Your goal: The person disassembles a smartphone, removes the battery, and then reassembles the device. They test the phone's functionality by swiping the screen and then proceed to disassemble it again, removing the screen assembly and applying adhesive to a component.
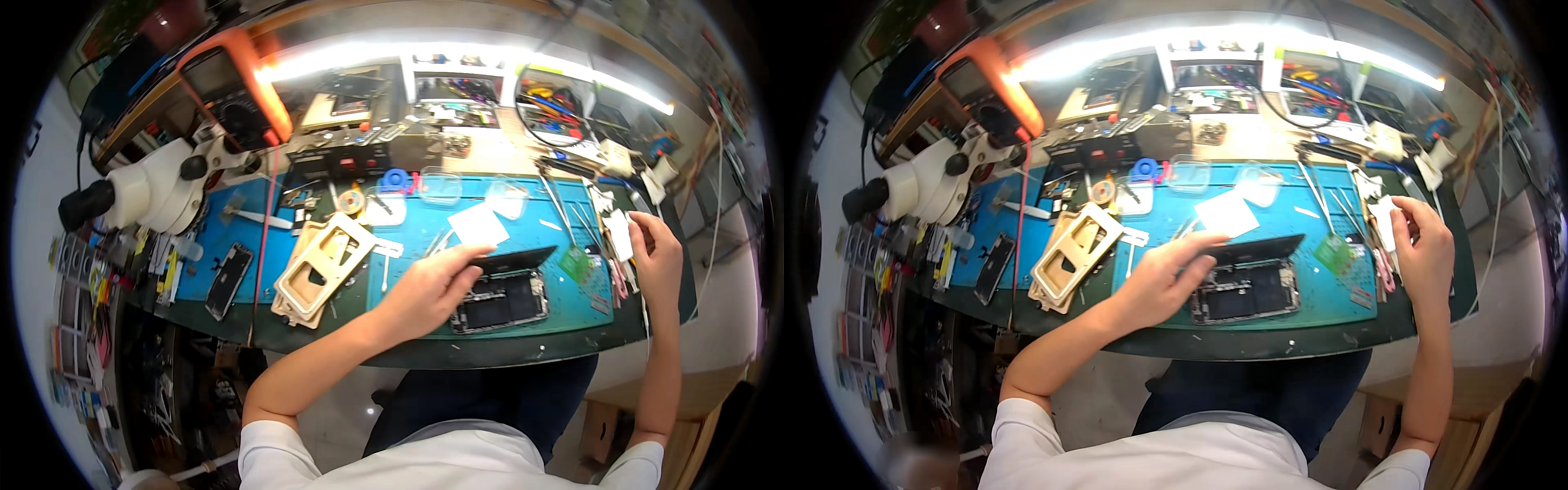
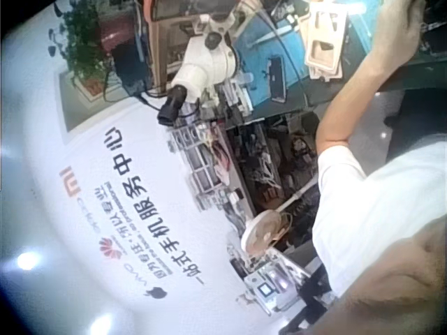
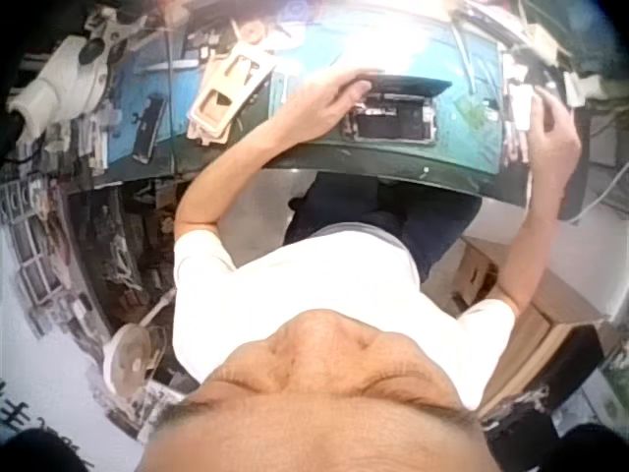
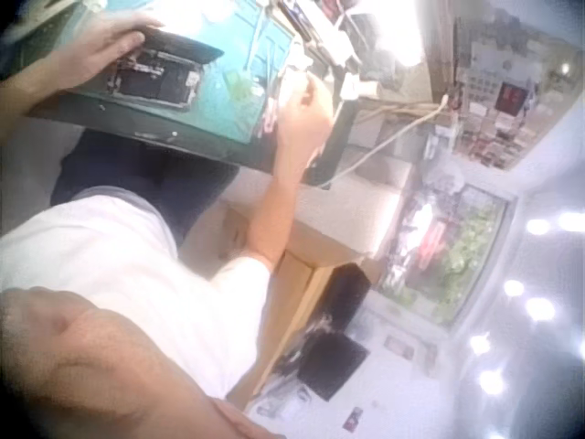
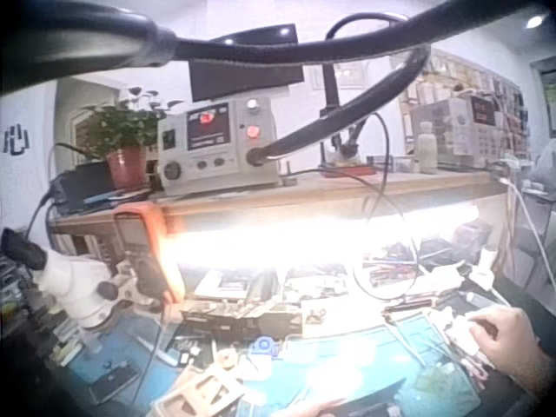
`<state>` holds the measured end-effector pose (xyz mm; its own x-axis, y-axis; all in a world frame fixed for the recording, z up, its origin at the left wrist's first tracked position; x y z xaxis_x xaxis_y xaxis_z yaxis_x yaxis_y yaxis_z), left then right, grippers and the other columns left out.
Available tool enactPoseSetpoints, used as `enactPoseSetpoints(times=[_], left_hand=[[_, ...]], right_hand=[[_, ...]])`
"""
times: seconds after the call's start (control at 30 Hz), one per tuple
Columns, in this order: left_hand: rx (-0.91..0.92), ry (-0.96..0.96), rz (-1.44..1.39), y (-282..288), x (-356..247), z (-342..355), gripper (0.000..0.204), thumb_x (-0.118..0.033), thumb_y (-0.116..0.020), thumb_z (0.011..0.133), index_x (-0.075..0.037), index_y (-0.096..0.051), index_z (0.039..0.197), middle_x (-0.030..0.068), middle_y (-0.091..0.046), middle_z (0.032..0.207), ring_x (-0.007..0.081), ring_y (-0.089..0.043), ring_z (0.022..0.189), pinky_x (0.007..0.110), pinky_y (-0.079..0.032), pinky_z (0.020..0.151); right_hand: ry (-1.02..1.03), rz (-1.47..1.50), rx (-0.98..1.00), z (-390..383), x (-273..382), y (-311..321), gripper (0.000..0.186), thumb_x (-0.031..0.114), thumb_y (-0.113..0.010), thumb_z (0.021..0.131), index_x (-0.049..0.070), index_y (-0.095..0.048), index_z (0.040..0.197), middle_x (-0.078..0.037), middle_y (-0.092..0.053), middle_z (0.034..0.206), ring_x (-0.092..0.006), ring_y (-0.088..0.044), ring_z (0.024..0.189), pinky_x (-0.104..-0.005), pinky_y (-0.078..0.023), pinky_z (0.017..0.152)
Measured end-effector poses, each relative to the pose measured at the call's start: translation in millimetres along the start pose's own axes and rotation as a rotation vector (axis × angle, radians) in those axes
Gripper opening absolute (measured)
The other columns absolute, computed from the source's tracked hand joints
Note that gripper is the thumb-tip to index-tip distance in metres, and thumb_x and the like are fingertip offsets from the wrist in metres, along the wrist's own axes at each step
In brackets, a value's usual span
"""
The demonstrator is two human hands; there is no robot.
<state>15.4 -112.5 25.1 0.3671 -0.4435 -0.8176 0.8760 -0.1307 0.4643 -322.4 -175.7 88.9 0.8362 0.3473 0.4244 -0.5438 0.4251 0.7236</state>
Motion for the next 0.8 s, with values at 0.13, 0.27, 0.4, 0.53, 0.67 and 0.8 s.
enactPoseSetpoints(times=[0.13,0.27,0.4,0.53,0.67,0.8], left_hand=[[-0.065,-0.04,-0.03,-5,1,-5,0.027,-0.011,-0.057,0.106,-0.003,-0.064,0.13,0.0189,-0.071,0.112,0.0346,-0.07,0.103,0.04,-0.055,0.089],[-0.104,-0.092,-0.018,-13,-1,-9,0.024,-0.009,-0.057,0.105,-0.006,-0.064,0.127,0.016,-0.071,0.112,0.0348,-0.07,0.102,0.042,-0.057,0.087],[-0.122,-0.146,0.027,-14,-4,-12,0.024,-0.006,-0.058,0.103,-0.008,-0.063,0.125,0.0133,-0.071,0.11,0.0341,-0.071,0.094,0.042,-0.058,0.077],[-0.115,-0.135,0.065,-13,-2,-14,0.026,-0.006,-0.06,0.101,-0.009,-0.063,0.126,0.0118,-0.07,0.11,0.0328,-0.071,0.092,0.043,-0.058,0.074],[-0.109,-0.145,0.069,-16,-2,-16,0.029,-0.005,-0.062,0.099,-0.009,-0.063,0.127,0.0115,-0.069,0.109,0.0333,-0.07,0.091,0.043,-0.058,0.075],[-0.146,-0.201,0.075,-14,-3,-14,0.03,-0.003,-0.063,0.097,-0.007,-0.064,0.127,0.0152,-0.068,0.109,0.0366,-0.068,0.097,0.045,-0.056,0.083]], right_hand=[[0.114,0.093,0.06,12,76,-8,0.016,0.006,-0.069,0.096,0.003,-0.074,0.111,-0.006,-0.068,0.085,-0.0115,-0.059,0.066,-0.0269,-0.043,0.056],[0.257,0.103,0.132,19,128,-18,0.015,0.004,-0.07,0.095,0.003,-0.074,0.109,-0.006,-0.068,0.085,-0.0124,-0.06,0.066,-0.0273,-0.044,0.056],[0.36,0.153,0.282,26,176,-44,0.011,0.004,-0.072,0.092,0.002,-0.074,0.103,-0.008,-0.072,0.089,-0.0182,-0.067,0.068,-0.0302,-0.051,0.061],[0.65,0.097,0.599,31,214,-95,0.009,0.01,-0.075,0.09,0.005,-0.075,0.097,-0.006,-0.071,0.09,-0.0238,-0.071,0.083,-0.0361,-0.056,0.071],[0.897,-0.038,0.883,26,225,-154,0.009,0.014,-0.076,0.088,0.011,-0.076,0.097,-0.005,-0.069,0.097,-0.0253,-0.068,0.103,-0.0386,-0.057,0.084],[1.0,-0.012,1.028,22,227,-196,0.018,0.014,-0.081,0.082,0.013,-0.075,0.098,-0.005,-0.067,0.099,-0.0276,-0.067,0.105,-0.0408,-0.056,0.084]])
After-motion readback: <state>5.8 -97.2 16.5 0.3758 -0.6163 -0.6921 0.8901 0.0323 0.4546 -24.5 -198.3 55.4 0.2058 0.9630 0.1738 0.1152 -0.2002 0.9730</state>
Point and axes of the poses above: each hand's wrist, its own z-axis towards the middle knuckle, its own y-axis out of the back of the hand, x = y × z, the point moved 6 cm from there along z, towards the middle knuckle
